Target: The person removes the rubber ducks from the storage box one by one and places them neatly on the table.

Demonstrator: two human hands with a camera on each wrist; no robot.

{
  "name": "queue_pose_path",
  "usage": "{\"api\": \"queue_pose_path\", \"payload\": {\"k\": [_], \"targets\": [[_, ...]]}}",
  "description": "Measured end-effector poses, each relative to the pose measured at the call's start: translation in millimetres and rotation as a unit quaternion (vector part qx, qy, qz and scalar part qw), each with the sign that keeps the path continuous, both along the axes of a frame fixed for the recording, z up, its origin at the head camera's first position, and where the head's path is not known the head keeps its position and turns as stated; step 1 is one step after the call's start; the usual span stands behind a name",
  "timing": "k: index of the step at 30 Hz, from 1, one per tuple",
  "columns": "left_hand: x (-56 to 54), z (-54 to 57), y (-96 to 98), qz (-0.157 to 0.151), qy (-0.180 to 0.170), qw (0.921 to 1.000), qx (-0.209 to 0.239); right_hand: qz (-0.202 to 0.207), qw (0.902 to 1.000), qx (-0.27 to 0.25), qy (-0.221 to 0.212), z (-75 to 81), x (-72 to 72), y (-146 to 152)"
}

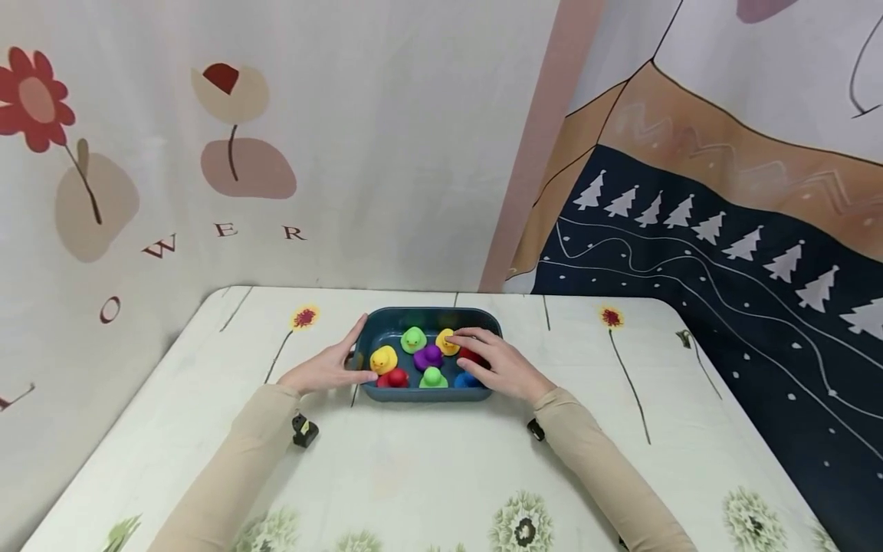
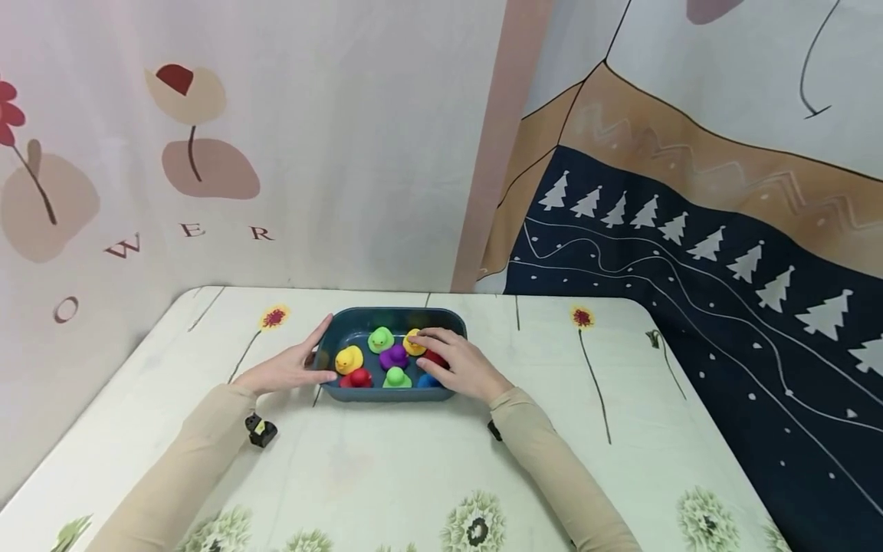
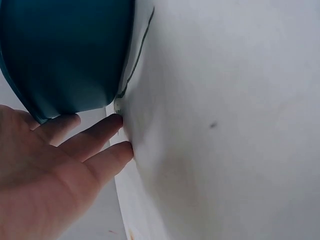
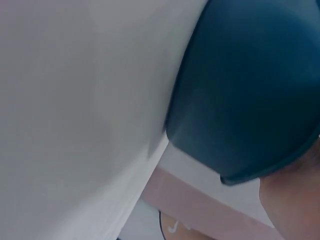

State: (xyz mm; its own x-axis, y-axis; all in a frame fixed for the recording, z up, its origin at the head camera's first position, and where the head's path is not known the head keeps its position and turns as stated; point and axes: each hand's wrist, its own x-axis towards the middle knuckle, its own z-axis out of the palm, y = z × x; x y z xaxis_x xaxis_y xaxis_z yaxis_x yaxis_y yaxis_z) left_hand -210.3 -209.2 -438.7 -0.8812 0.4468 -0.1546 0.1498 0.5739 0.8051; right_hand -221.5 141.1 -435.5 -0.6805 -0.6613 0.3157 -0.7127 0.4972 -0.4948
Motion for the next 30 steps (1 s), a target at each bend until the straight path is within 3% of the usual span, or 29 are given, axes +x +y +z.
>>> {"api": "queue_pose_path", "payload": {"k": [5,13,20,25,30], "targets": [[0.0,-1.2,1.2,-0.003,-0.002,1.0000,0.003,0.013,0.9999,-0.001,-0.006,1.3,3.8,-5.9],[-1.4,-0.4,-0.6,-0.008,0.005,0.9999,-0.005,0.052,0.9972,-0.007,-0.052,6.4,1.3,-19.6],[-0.4,-4.8,-1.1,-0.008,0.004,0.9999,-0.007,0.119,0.9873,-0.037,-0.098,5.5,-6.0,-32.0],[0.3,-3.6,-1.0,-0.005,0.002,1.0000,-0.003,0.130,0.9837,-0.041,-0.118,3.8,-11.2,-35.7],[0.6,-1.6,-1.4,-0.010,0.008,0.9999,-0.003,0.136,0.9763,-0.031,-0.166,2.8,-15.7,-36.9]]}}
